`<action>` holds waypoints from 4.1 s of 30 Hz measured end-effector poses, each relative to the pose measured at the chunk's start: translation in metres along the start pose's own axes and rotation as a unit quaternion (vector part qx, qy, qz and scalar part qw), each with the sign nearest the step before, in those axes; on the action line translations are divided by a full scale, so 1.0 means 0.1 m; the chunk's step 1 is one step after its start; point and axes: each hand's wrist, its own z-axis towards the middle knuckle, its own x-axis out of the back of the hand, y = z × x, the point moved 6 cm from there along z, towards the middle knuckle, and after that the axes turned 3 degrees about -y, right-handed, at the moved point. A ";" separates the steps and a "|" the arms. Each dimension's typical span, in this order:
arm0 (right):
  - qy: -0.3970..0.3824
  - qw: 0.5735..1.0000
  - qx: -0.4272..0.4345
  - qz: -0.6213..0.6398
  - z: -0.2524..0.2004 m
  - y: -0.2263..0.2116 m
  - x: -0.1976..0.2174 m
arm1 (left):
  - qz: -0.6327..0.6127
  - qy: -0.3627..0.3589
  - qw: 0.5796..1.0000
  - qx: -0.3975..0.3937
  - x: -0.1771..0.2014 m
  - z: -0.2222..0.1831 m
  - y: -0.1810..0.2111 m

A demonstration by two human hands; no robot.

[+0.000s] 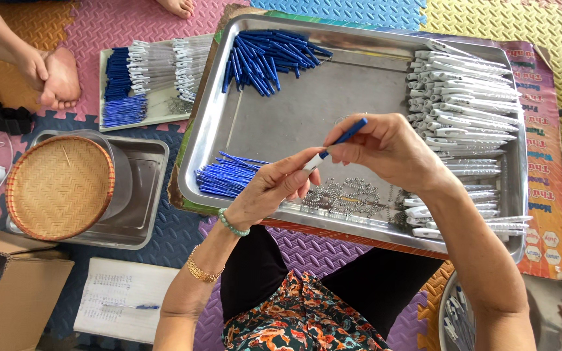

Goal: The person assembles ballpoint pens by hand, inserting blue ink cartridges into white pen barrels and attaching blue caps.

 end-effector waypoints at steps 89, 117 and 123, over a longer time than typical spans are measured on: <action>0.113 0.898 0.317 -0.284 -0.98 0.40 -2.17 | -0.112 0.388 0.862 -0.308 0.90 1.82 0.34; 0.276 0.915 0.238 0.171 -1.00 0.61 -0.92 | -0.081 0.217 0.919 -0.319 -0.82 1.05 0.42; 0.329 0.912 0.210 -0.124 -2.13 0.20 -0.60 | 0.226 0.030 0.952 -0.203 -1.61 0.18 0.15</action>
